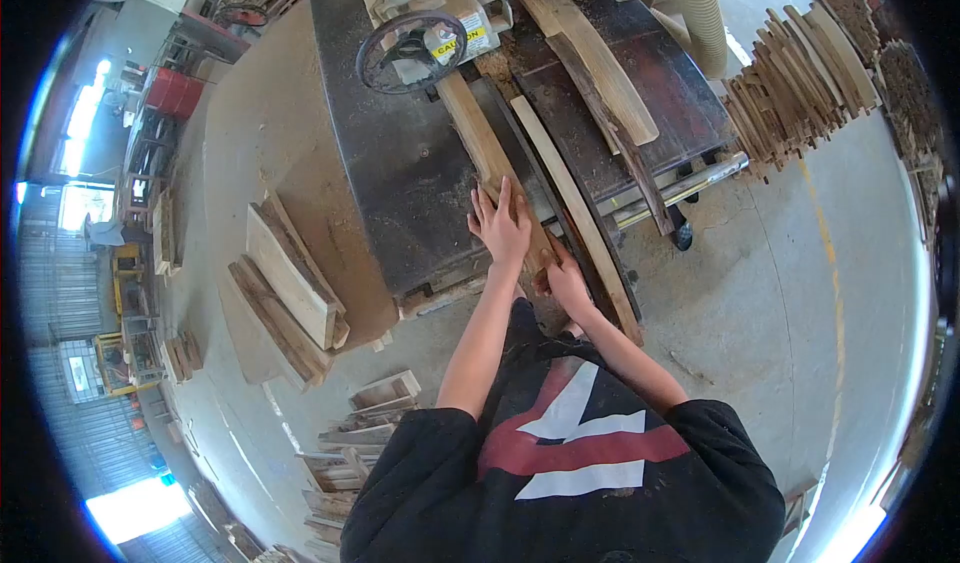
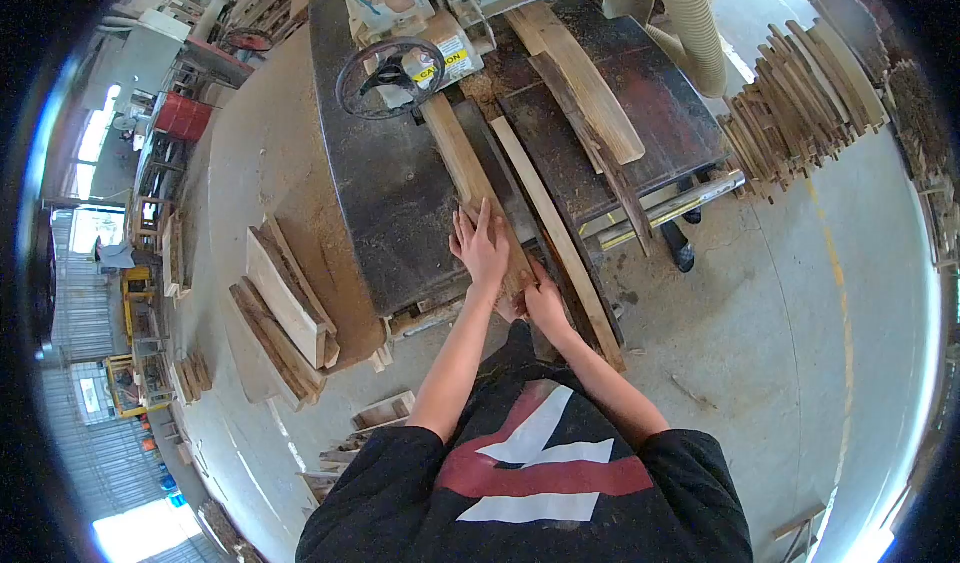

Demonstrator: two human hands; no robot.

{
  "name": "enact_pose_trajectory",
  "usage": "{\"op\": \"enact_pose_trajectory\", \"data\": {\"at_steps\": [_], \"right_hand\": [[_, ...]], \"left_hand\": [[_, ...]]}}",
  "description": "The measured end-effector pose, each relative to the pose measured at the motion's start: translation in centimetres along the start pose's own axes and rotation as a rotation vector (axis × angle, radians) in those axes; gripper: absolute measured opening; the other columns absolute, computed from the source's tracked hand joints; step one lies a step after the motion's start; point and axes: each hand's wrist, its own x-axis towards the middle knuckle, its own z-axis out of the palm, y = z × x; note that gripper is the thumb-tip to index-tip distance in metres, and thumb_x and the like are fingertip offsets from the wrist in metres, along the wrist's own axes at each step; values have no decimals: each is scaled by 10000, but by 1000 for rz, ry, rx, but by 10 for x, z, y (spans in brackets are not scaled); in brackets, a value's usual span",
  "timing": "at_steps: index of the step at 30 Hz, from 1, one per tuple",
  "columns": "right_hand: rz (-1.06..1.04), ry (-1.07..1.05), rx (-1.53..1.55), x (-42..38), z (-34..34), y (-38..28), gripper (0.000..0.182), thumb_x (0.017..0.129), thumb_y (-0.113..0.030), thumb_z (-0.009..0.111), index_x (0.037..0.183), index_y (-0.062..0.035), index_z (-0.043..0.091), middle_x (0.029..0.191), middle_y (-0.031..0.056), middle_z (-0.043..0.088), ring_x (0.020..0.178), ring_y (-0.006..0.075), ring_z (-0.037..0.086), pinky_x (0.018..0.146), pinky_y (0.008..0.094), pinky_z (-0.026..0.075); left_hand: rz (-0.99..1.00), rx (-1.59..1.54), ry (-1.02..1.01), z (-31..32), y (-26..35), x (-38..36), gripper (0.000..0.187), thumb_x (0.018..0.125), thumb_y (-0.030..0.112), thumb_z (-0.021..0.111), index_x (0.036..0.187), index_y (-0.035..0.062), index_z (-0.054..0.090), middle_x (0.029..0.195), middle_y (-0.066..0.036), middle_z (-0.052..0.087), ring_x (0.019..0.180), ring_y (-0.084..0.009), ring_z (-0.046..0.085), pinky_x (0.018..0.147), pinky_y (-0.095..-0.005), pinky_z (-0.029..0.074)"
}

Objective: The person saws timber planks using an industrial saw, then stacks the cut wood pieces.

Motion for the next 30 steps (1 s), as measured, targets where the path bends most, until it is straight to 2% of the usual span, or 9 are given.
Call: {"op": "enact_pose_trajectory", "data": {"at_steps": [8, 11, 14, 16, 17, 19, 23, 25, 30], "right_hand": [[-27, 34, 0, 6, 6, -5, 566, 1066, -261, 498, 1565, -73, 310, 663, 85, 639, 545, 150, 600, 525, 312, 472], [-65, 46, 95, 10, 7, 11, 528, 1057, -299, 524, 1476, -1, 405, 653, 74, 631, 536, 145, 590, 509, 303, 454], [44, 101, 132, 2, 8, 28, 492, 1037, -361, 548, 1364, -1, 478, 695, 67, 632, 533, 141, 569, 506, 269, 432], [293, 50, 320, -5, 1, 38, 421, 1007, -488, 568, 993, -68, 557, 731, 57, 647, 554, 141, 573, 487, 277, 426], [286, 41, 317, -12, 2, 35, 421, 1007, -488, 568, 993, -68, 557, 731, 57, 647, 554, 141, 573, 487, 277, 426], [561, 96, 555, -29, 3, 22, 497, 998, -579, 522, 902, -94, 564, 711, 40, 621, 543, 143, 552, 477, 271, 418], [466, 63, 444, -17, 5, 22, 557, 1009, -613, 461, 852, -91, 576, 653, 26, 576, 527, 143, 533, 474, 275, 409], [312, 77, 328, -1, 11, 14, 563, 1034, -582, 427, 788, -99, 579, 626, 24, 556, 521, 140, 520, 475, 282, 401], [191, 56, 180, 62, 24, -7, 523, 1048, -518, 448, 772, -87, 558, 600, 28, 525, 476, 142, 472, 444, 306, 345]], "left_hand": [[-6, 15, -10, 1, 1, 11, 475, 1033, 412, 470, 1490, 284, 496, 1582, -232, 336, 1509, -379, 229, 1175, -589, 140], [20, -16, 11, 3, 1, 10, 485, 1030, 408, 478, 1493, 267, 493, 1577, -243, 339, 1503, -387, 240, 1172, -587, 145], [5, -44, -19, -4, 5, -1, 496, 1029, 406, 480, 1498, 246, 488, 1579, -256, 325, 1505, -393, 232, 1172, -586, 144], [95, -75, -7, -5, 10, -12, 486, 1006, 377, 513, 1459, 200, 534, 1524, -317, 372, 1471, -437, 288, 1141, -620, 194], [96, -72, 4, -4, 13, -16, 486, 1006, 377, 513, 1459, 200, 534, 1524, -317, 372, 1471, -437, 288, 1141, -620, 194], [26, -54, -58, 2, 23, -22, 491, 1038, 392, 454, 1502, 235, 482, 1574, -284, 317, 1509, -402, 220, 1168, -603, 152], [-51, -43, -28, 16, 37, -5, 483, 1040, 380, 446, 1499, 234, 485, 1563, -305, 322, 1505, -411, 228, 1167, -611, 156], [-64, -56, 66, 21, 38, 13, 463, 1008, 338, 497, 1452, 215, 538, 1539, -306, 360, 1470, -429, 300, 1132, -645, 216], [-67, -56, 145, 22, 30, 77, 478, 978, 323, 530, 1446, 225, 541, 1533, -294, 371, 1461, -432, 307, 1139, -623, 237]]}}
